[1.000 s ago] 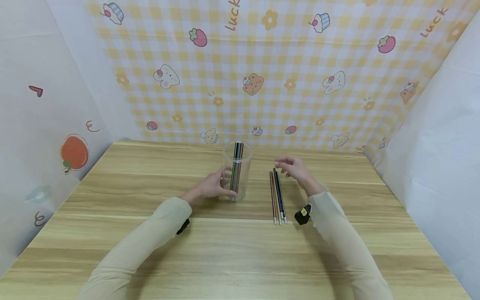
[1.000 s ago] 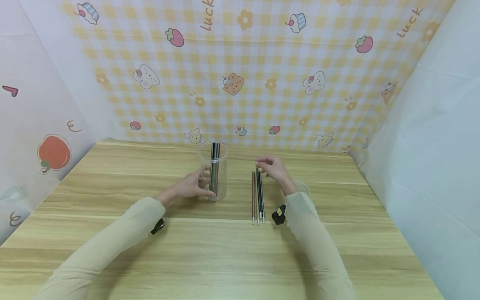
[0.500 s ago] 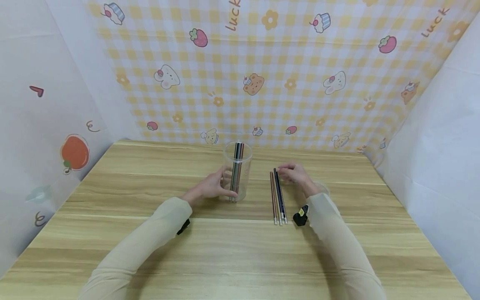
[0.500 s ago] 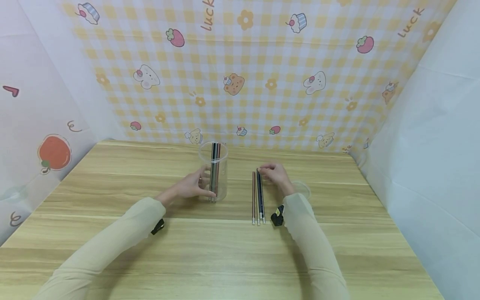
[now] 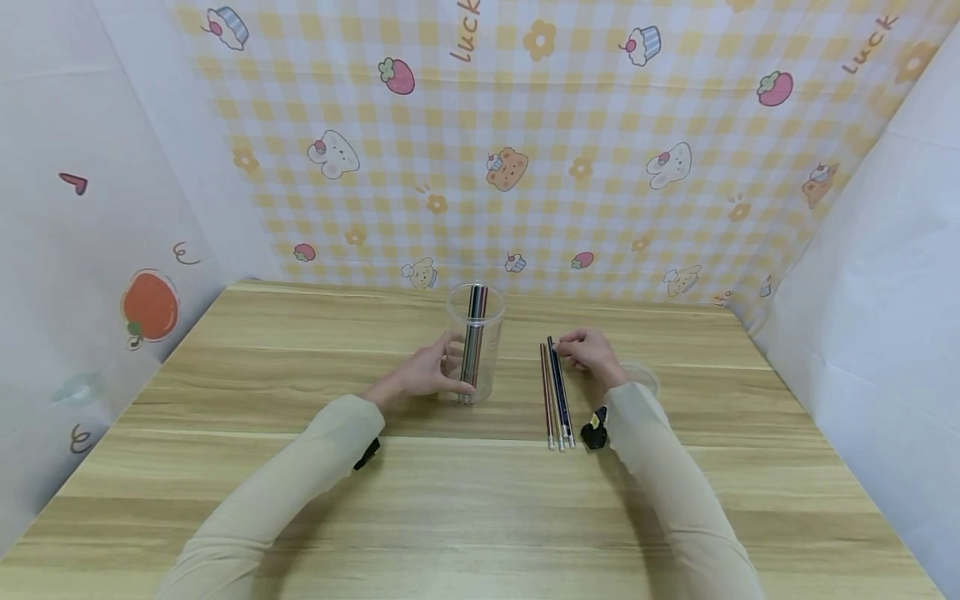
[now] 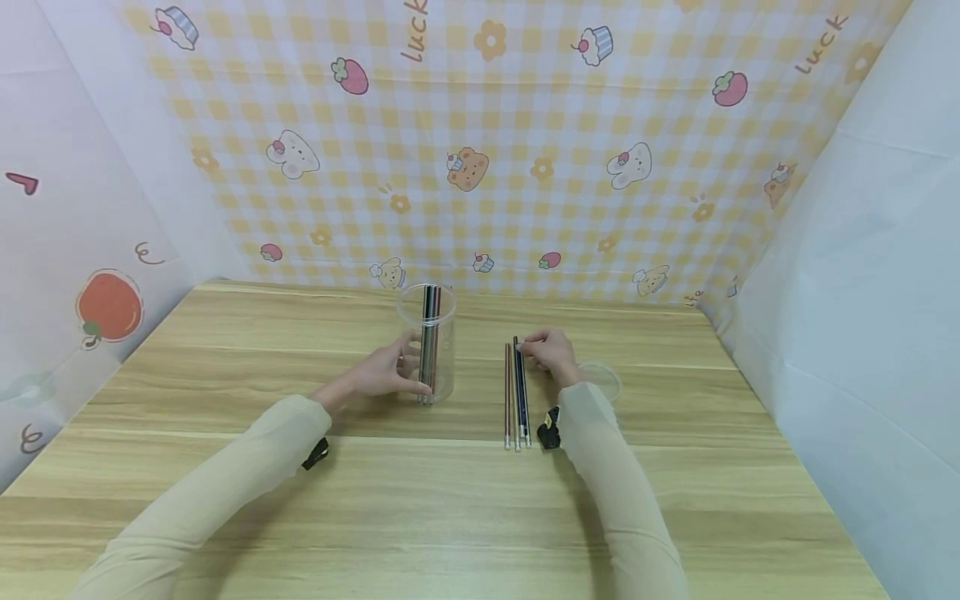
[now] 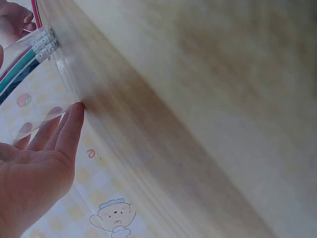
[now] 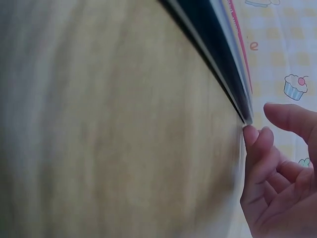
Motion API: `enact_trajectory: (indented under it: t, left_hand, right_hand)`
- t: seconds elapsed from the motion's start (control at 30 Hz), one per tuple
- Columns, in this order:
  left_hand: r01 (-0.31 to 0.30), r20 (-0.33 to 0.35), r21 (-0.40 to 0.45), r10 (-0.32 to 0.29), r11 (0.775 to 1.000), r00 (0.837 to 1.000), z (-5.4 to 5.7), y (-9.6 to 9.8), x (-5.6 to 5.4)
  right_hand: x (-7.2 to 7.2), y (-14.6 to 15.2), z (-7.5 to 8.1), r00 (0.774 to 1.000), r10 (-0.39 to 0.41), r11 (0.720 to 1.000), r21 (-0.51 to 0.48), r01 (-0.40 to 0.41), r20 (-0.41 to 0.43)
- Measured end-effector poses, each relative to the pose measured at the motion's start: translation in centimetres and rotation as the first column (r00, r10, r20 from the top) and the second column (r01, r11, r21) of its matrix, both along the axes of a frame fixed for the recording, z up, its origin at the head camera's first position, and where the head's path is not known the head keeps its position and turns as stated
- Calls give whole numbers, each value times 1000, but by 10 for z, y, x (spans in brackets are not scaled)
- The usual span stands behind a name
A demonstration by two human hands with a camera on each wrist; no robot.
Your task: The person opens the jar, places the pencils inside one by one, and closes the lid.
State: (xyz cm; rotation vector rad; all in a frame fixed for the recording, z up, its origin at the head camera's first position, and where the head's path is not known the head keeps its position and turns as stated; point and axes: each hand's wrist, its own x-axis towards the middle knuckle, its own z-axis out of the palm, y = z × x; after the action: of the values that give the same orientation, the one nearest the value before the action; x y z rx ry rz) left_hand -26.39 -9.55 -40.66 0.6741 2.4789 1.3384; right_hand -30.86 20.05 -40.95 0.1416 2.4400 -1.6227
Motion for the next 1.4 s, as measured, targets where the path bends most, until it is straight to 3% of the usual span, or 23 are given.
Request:
enact_trajectory:
  t: [0.2, 0.43, 0.7, 0.73, 0.93, 0.97, 1.4]
  left_hand:
    - [-6, 6, -1, 6, 1000, 1000, 1, 1, 1]
    - [-6, 4, -6, 6, 1000, 1000, 0, 1, 0]
    - [-8, -1, -13, 8, 1000, 1000, 0, 0, 0]
    - [-4, 4, -10, 4, 1000, 1000, 5, 1, 4]
    - [-6, -2, -11, 6, 1000, 1000, 4, 1, 3]
    - [-10, -7, -14, 10, 1000, 1000, -1, 0, 0]
    - [-4, -19, -27, 3, 1000, 1000, 0, 1, 0]
  right_hand:
    - [-3, -6, -1, 999, 20, 984, 179, -15, -31]
    - [-4, -12, 0, 1000, 19, 968, 251, -15, -13]
    - [-2, -19, 3, 1000, -1, 971, 240, 1, 2]
    - [-2, -20, 3, 1000, -2, 970, 242, 1, 1]
    - [-4, -19, 1, 1000, -4, 972, 234, 2, 11]
    - [-5, -19, 0, 1000, 0, 974, 227, -3, 13]
    - [-2, -18, 0, 1000, 16, 988, 153, -17, 9]
